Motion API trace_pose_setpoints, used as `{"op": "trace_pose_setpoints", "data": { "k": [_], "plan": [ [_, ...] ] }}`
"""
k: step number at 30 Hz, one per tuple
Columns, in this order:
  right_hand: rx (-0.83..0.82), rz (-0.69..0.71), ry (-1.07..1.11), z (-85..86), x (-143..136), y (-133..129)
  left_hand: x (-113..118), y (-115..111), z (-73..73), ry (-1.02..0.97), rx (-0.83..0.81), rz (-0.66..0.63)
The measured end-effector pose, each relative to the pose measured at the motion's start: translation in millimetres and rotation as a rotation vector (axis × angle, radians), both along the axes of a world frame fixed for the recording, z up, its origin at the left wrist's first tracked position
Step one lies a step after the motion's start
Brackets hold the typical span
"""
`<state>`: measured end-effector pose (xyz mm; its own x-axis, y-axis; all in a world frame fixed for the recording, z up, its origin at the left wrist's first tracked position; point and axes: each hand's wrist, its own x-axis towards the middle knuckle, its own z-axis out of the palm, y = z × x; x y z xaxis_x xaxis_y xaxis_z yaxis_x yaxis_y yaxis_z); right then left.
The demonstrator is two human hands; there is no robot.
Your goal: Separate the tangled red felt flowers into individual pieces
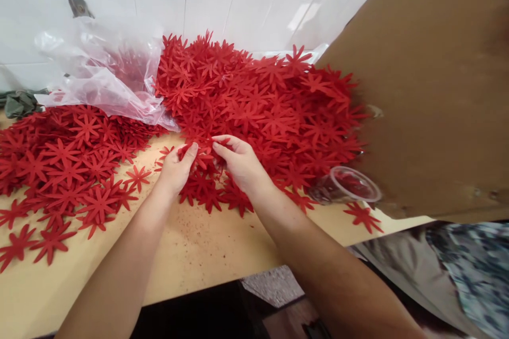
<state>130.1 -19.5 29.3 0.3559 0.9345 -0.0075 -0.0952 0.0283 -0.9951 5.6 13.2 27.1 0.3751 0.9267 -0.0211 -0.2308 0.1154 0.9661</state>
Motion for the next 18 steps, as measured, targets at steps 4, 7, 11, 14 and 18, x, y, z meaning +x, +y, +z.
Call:
{"op": "trace_pose_setpoints", "data": {
  "k": [4,7,11,14,18],
  "plan": [
    [0.026,-0.005,-0.144,-1.8,0.7,-4.2,0.8,-0.6,0.8,0.01,-0.032,-0.008],
    [0.046,0.08,-0.127,0.9,-5.4,-8.2,0.7,-0.3,-0.9,0.017,-0.042,0.029],
    [0.115,0.178,-0.282,3.0,-13.0,-7.5,0.0,2.4,-7.7,0.063,-0.025,0.021],
    [0.197,0.14,-0.52,-1.9,-13.9,-1.6,-0.4,4.4,-13.9,0.023,-0.037,-0.049],
    [0.191,0.182,-0.602,-4.8,-9.5,5.7,0.6,3.1,-16.8,-0.011,-0.048,-0.062]
  ]
}}
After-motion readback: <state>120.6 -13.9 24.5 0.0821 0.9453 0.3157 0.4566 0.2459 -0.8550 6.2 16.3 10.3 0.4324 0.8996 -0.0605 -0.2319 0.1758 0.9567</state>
